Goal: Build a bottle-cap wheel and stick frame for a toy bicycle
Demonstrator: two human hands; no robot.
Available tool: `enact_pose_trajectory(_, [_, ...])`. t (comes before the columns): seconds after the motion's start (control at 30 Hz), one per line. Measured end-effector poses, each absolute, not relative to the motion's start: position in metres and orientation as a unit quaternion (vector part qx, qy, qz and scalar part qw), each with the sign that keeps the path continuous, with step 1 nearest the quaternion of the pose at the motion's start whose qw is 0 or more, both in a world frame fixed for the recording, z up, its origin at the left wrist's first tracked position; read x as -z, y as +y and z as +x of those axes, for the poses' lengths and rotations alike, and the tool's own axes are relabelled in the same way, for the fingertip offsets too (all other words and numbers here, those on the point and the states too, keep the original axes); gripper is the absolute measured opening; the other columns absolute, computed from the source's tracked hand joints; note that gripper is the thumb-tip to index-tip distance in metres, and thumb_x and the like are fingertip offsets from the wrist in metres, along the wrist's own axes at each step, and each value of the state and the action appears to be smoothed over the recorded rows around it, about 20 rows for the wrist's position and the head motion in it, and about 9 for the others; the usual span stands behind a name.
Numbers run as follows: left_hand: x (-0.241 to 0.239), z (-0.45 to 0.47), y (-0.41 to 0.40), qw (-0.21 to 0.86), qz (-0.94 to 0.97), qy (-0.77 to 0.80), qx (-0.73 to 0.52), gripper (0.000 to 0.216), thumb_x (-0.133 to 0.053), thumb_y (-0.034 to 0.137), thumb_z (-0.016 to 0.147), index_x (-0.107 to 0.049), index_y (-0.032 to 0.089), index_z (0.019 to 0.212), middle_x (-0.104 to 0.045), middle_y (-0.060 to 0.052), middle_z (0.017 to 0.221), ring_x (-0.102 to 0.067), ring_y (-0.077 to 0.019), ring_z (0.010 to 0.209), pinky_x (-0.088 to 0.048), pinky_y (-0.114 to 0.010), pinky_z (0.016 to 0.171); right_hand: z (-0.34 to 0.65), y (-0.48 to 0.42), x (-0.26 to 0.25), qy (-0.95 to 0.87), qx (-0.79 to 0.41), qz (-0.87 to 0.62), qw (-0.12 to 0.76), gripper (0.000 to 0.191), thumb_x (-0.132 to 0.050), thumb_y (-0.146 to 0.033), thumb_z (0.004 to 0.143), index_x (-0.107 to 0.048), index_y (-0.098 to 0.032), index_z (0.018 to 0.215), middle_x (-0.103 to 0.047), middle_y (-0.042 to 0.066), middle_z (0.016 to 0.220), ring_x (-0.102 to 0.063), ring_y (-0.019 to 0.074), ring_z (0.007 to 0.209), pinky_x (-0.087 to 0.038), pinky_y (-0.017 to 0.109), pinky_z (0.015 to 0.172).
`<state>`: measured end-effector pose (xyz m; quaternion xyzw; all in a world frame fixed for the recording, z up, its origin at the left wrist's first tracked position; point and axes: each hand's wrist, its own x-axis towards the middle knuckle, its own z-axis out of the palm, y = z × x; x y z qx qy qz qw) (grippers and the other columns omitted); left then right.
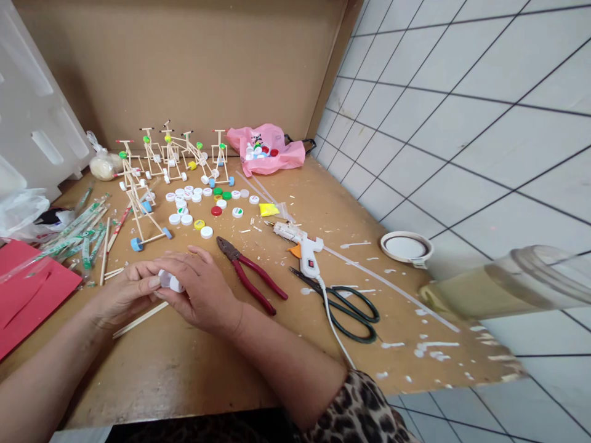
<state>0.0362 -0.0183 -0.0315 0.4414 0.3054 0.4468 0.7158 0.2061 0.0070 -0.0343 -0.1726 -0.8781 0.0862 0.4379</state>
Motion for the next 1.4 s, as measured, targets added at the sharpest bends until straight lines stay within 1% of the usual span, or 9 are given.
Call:
enact_pose_trajectory(0.13, [0.031,0.033,-0.017,0.702,0.468,0.327,-0.427,0.031,-0.087,0.042,0.06,-0.076,0.015,0.072,-0.071,-0.004,0.068,-0.063,-0.0136,0.064,-0.049,-0.023,0.065,0.207,0.007,0.032,-0.905,-0.076,-0.162,0.387,0.038,-0.035,-0.04,0.102,-0.05,-0.017,0.127,-0.069,0.011,0.12,-0.058,0.0168,0.123,-0.041,0.039,0.107])
enact_pose_trajectory(0.37, [0.023,0.035,-0.019,0.702,0.497,0.338,-0.383,0.036,-0.088,0.04,0.057,-0.077,0.016,0.081,-0.075,-0.007,0.079,-0.07,-0.0213,0.077,-0.056,-0.031,0.072,0.206,0.007,0.032,-0.943,-0.033,-0.156,0.293,0.042,-0.034,-0.038,0.102,-0.051,-0.016,0.133,-0.067,0.01,0.126,-0.047,0.0194,0.134,-0.039,0.041,0.109])
enact_pose_trajectory(0.47, [0.025,0.037,-0.021,0.688,0.484,0.346,-0.415,0.031,-0.088,0.036,0.058,-0.077,0.017,0.08,-0.075,-0.006,0.077,-0.069,-0.019,0.075,-0.055,-0.029,0.071,0.205,0.007,0.029,-0.937,-0.075,-0.15,0.308,0.044,-0.04,-0.039,0.1,-0.05,-0.013,0.133,-0.065,0.012,0.129,-0.047,0.022,0.134,-0.041,0.041,0.109])
enact_pose_trajectory(0.57, [0.025,0.036,-0.021,0.687,0.477,0.343,-0.427,0.024,-0.087,0.034,0.06,-0.076,0.017,0.074,-0.073,-0.003,0.071,-0.066,-0.0143,0.066,-0.052,-0.025,0.067,0.206,0.005,0.022,-0.921,-0.136,-0.144,0.336,0.049,-0.047,-0.043,0.097,-0.045,-0.015,0.136,-0.059,0.012,0.136,-0.046,0.0201,0.134,-0.041,0.036,0.111])
enact_pose_trajectory(0.77, [0.013,0.021,-0.016,0.666,0.434,0.376,-0.477,0.038,-0.09,0.039,0.051,-0.077,0.014,0.076,-0.07,-0.004,0.063,-0.057,-0.0106,0.05,-0.047,-0.02,0.049,0.222,0.009,0.003,-0.884,-0.175,-0.164,0.401,0.048,-0.053,-0.035,0.095,-0.041,-0.02,0.139,-0.054,0.012,0.142,-0.045,0.02,0.136,-0.041,0.043,0.111])
enact_pose_trajectory(0.9, [0.008,0.016,-0.014,0.635,0.424,0.41,-0.5,0.035,-0.089,0.037,0.051,-0.077,0.015,0.076,-0.07,-0.005,0.062,-0.056,-0.011,0.05,-0.046,-0.021,0.049,0.225,0.013,0.002,-0.882,-0.159,-0.183,0.405,0.04,-0.057,-0.032,0.093,-0.049,-0.021,0.131,-0.062,0.011,0.131,-0.054,0.0208,0.126,-0.046,0.044,0.104])
enact_pose_trajectory(1.03, [0.012,0.021,-0.015,0.636,0.465,0.409,-0.461,0.032,-0.088,0.033,0.053,-0.078,0.015,0.077,-0.072,-0.005,0.066,-0.059,-0.0123,0.054,-0.049,-0.023,0.055,0.216,0.011,0.013,-0.901,-0.109,-0.156,0.389,0.03,-0.054,-0.03,0.094,-0.054,-0.019,0.122,-0.067,0.012,0.12,-0.062,0.0202,0.113,-0.051,0.041,0.093])
enact_pose_trajectory(1.2, [0.014,0.026,-0.017,0.647,0.488,0.405,-0.423,0.029,-0.087,0.032,0.056,-0.078,0.016,0.078,-0.073,-0.005,0.07,-0.061,-0.0142,0.061,-0.05,-0.025,0.062,0.21,0.008,0.021,-0.892,-0.06,-0.148,0.423,0.022,-0.051,-0.025,0.096,-0.056,-0.018,0.117,-0.072,0.009,0.107,-0.066,0.0168,0.098,-0.053,0.034,0.083])
enact_pose_trajectory(1.4, [0.012,0.027,-0.017,0.651,0.494,0.395,-0.419,0.03,-0.086,0.037,0.058,-0.079,0.016,0.077,-0.068,-0.002,0.063,-0.052,-0.0097,0.053,-0.042,-0.02,0.053,0.211,0.009,0.02,-0.894,-0.038,-0.14,0.424,0.021,-0.049,-0.022,0.097,-0.058,-0.015,0.115,-0.073,0.01,0.107,-0.066,0.0162,0.101,-0.051,0.033,0.087])
